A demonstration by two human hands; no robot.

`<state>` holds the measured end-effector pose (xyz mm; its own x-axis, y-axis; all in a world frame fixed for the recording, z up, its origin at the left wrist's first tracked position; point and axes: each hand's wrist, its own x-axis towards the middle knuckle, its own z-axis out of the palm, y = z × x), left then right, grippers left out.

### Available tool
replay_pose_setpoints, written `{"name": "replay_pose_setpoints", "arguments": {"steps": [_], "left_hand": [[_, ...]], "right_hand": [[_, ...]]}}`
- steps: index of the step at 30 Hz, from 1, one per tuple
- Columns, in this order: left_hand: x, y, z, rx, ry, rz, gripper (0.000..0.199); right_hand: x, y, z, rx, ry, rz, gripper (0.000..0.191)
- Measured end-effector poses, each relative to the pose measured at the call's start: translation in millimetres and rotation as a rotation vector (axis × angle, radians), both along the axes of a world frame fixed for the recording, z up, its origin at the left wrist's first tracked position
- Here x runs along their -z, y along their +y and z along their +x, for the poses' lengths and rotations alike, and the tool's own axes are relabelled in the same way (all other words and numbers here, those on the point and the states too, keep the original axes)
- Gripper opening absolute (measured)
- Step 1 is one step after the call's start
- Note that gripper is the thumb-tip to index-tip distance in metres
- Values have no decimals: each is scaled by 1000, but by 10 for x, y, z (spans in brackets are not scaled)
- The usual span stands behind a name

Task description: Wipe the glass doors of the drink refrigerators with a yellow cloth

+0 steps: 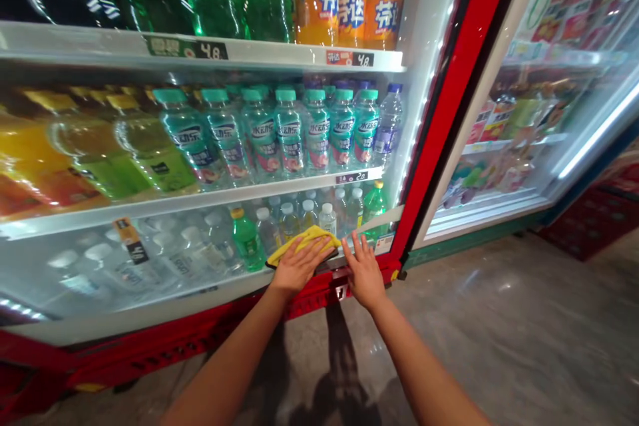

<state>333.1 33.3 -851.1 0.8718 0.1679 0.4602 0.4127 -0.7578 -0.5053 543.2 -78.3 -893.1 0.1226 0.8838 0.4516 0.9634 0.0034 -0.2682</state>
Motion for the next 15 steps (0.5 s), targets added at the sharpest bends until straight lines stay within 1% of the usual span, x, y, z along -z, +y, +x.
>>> {"name": "replay_pose_setpoints", "arguments": {"steps": [2,4,6,8,10,13,15], "left_hand": [[-37,11,-81,-26,-78,37,68],[31,-5,-194,-41,-112,55,68],[131,-35,-277,-41,-78,47,68],[167,-53,-292,-22,-4,25,68],[103,-38,-257,-6,26,18,69],[-34,15,-233,-44,-86,32,70],[-20,28,-295,-84,-162,41,70]], "right_hand": [[50,84,-91,48,70,74,96],[91,151,-136,81,102,116,101],[126,195,-155,101,110,133,104],[150,220,-168,112,118,149,106],[158,230,-182,110,134,171,107],[144,222,-197,97,158,188,109],[133,206,-208,91,176,192,107]]}}
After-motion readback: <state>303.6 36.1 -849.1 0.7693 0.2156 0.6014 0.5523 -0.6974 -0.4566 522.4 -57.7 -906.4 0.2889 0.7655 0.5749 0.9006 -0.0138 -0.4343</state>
